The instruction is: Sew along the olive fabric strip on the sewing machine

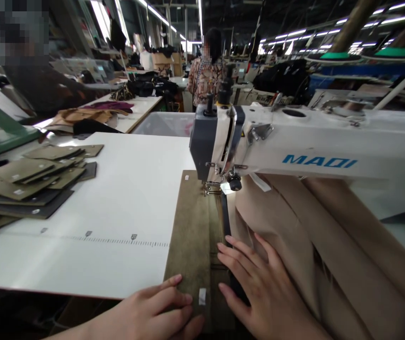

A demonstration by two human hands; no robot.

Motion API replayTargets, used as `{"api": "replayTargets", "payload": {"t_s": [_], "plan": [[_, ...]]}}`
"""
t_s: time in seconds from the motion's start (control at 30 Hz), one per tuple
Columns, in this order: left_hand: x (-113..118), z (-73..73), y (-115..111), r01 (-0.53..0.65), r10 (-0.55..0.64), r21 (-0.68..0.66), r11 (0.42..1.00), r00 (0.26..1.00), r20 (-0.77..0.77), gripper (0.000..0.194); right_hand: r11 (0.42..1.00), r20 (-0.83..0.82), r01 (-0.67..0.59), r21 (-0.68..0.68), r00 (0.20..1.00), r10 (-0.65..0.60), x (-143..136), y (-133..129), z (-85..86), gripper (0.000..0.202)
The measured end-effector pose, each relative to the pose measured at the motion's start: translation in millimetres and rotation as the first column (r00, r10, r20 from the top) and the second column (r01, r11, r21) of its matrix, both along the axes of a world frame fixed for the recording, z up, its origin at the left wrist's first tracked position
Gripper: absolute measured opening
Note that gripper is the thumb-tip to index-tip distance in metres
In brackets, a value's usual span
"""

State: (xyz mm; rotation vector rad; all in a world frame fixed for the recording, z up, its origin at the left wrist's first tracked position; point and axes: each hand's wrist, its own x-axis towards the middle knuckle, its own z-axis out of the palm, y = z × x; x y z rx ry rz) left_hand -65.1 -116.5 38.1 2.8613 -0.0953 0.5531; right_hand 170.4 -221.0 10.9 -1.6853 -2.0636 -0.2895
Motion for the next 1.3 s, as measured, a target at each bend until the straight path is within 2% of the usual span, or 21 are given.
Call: {"api": "replayTargets", "payload": {"t_s": [0.17,0.23,0.37,0.43,0.53,0.6,0.73,0.9,1.07,1.3], "plan": [[-1.7,-3.1,-2.2,-0.012,0.009,0.049,0.999,0.999,0.053,0.025,0.999,-0.032,0.018,-0.041,0.999,-0.019,-0.9,-2.4,-1.4,0.023],[-1.7,-2.5,-2.7,0.009,-0.01,0.047,0.999,1.0,0.022,0.027,0.999,-0.039,0.018,-0.049,0.999,-0.02,-0.9,-3.0,-1.1,0.023],[3.4,6.2,-2.2,0.051,-0.042,0.041,0.998,0.98,-0.194,0.027,1.0,-0.035,0.006,-0.017,0.999,-0.006,-1.1,-2.3,-1.1,0.023],[9.2,12.2,-1.0,-0.002,0.011,0.03,1.0,0.947,-0.322,0.033,1.0,-0.004,-0.014,0.02,1.0,0.015,0.0,-1.1,-1.1,0.023],[18.8,18.8,4.2,-0.127,0.14,0.059,0.99,0.879,-0.456,0.059,0.996,0.069,-0.057,0.071,0.996,0.052,4.8,1.3,0.5,0.025],[24.2,21.3,11.2,-0.16,0.163,0.046,0.986,0.876,-0.455,0.054,0.992,0.126,-0.088,0.089,0.989,0.076,9.3,3.3,2.2,0.027],[30.8,27.8,33.8,-0.042,0.023,-0.036,0.998,0.91,-0.414,0.039,0.988,0.244,-0.138,0.068,0.962,0.118,13.9,7.7,-1.4,0.03],[34.9,34.6,57.6,0.084,-0.09,-0.033,0.996,0.857,-0.508,0.048,0.984,0.159,-0.068,0.163,0.986,0.042,12.4,12.2,-12.9,0.041],[37.8,23.0,70.0,0.083,-0.114,-0.085,0.993,0.868,-0.483,0.045,0.984,0.296,-0.176,0.026,0.942,0.16,24.7,22.9,-3.4,0.034],[42.4,3.3,90.2,0.056,-0.094,-0.116,0.992,0.933,-0.348,0.042,0.985,0.211,-0.168,0.032,0.965,0.157,35.4,41.6,2.3,0.026]]}}
